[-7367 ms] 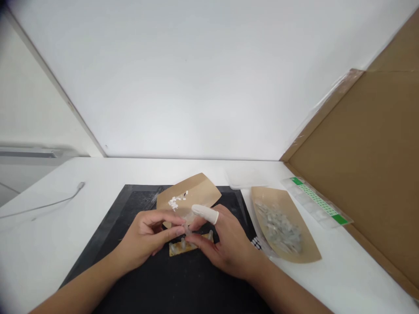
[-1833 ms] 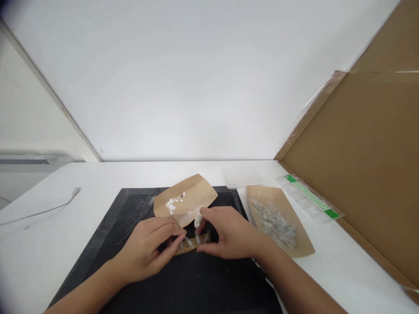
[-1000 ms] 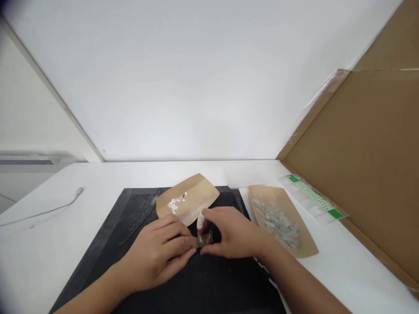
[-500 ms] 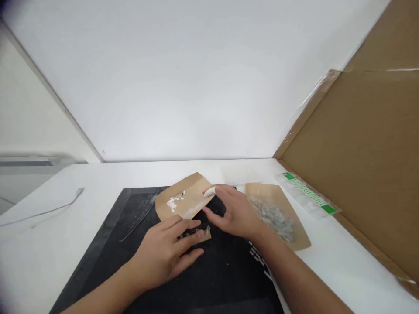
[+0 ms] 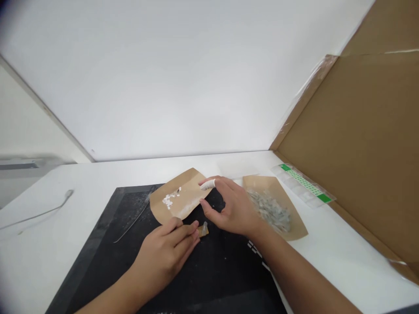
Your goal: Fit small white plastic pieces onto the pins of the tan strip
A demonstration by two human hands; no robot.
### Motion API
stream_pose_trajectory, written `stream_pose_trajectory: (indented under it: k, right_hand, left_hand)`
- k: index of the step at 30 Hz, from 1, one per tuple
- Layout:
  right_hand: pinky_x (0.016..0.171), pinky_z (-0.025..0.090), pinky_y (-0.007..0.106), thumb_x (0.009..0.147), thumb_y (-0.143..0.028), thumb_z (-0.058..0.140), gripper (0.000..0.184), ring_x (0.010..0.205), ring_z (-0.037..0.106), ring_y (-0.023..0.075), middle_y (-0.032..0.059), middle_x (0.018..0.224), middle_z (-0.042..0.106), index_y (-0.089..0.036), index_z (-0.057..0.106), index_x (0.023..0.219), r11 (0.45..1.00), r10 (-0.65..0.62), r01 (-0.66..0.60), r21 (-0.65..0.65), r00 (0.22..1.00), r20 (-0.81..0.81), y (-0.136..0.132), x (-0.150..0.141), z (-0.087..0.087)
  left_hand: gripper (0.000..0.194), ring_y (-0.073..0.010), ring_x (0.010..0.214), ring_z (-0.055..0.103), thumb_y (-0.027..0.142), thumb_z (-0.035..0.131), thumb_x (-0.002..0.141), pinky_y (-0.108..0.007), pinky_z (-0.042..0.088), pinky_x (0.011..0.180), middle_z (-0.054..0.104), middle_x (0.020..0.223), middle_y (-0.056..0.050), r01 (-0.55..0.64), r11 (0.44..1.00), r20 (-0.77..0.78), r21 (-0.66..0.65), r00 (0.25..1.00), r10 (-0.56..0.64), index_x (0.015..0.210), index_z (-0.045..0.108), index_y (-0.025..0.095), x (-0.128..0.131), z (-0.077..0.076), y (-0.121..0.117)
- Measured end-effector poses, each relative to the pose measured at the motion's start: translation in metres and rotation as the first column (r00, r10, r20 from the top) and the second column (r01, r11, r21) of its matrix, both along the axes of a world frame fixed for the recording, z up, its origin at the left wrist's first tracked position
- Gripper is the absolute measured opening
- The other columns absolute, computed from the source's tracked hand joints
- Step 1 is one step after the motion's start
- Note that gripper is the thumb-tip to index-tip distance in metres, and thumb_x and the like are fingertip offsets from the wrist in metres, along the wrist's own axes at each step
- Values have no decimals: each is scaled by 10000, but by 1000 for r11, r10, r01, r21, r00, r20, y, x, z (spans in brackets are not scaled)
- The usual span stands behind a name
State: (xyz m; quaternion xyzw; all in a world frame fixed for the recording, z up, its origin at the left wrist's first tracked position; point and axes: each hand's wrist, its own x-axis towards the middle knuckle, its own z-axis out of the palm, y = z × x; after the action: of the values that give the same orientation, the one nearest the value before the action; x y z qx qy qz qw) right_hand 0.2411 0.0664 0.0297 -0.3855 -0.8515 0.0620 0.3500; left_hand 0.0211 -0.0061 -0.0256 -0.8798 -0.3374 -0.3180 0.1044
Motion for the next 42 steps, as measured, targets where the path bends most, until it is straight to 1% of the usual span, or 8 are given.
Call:
stream_pose_trajectory:
  k: [5,11,18,22,29,32,37,42]
  right_hand:
    - [612,469,323,917,-301,674,320,639,489,143,28,1226,712,-284,604,1229,994,22,-35,-104,991,-130,-6,-3,1]
    - [601,448,327,967,-312,619,251,617,455,139,49,1223,707,-276,614,1215,978,45,-98,-186,962,-271,-6,-2,-1]
    - [607,454,314,927,-270,647,243,631,479,137,47,1191,712,-264,620,1169,975,118,-154,-159,969,-216,-6,-2,1]
    - [634,468,301,897,-239,666,263,695,556,146,42,1146,720,-254,622,1156,981,147,-162,-103,979,-141,-6,-2,1]
    - [645,476,296,894,-230,638,187,769,614,170,50,1010,708,-235,624,1081,972,212,-222,-81,970,-116,-7,0,3]
    - [622,468,311,902,-271,618,135,728,593,185,52,903,682,-234,628,1031,971,214,-222,-89,972,-93,-9,0,7]
    - [651,475,307,910,-286,596,107,718,594,179,37,869,693,-230,634,993,965,224,-228,-126,973,-47,-13,-1,13]
    - [713,476,306,906,-270,611,85,772,631,175,30,890,714,-220,630,973,943,265,-266,-201,964,-30,-12,-1,16]
  left_hand:
    - [158,-203,851,690,118,595,1015,-360,635,730,789,1096,-92,-7,1000,-7,1,1000,7,1053,747,92,1,-2,-1]
    - [142,-210,880,682,129,634,996,-371,629,775,777,1149,-90,-2,999,-32,-40,999,1,1083,742,100,-1,-5,-3]
    - [145,-222,911,684,153,655,989,-374,604,737,766,1179,-84,-27,999,-24,-43,999,26,1104,729,107,-1,-6,-5]
    - [142,-221,893,680,163,660,987,-364,587,722,765,1127,-86,-32,998,-38,-52,999,30,1101,725,110,-1,-9,-6]
    - [223,-284,1104,680,159,622,1000,-390,601,838,757,1209,-120,4,998,-82,59,997,1,1185,725,91,-4,-14,-4]
    - [226,-317,1167,668,148,600,1005,-406,611,841,755,1231,-133,4,994,-102,109,995,7,1177,736,94,-5,-12,-3]
    - [283,-354,1321,587,172,647,983,-431,604,917,747,1228,-131,3,998,-123,67,992,5,1249,712,99,-4,-11,0]
    - [332,-335,1288,607,197,681,969,-426,564,949,747,1234,-121,-15,997,-91,73,996,22,1282,690,87,-3,-6,2]
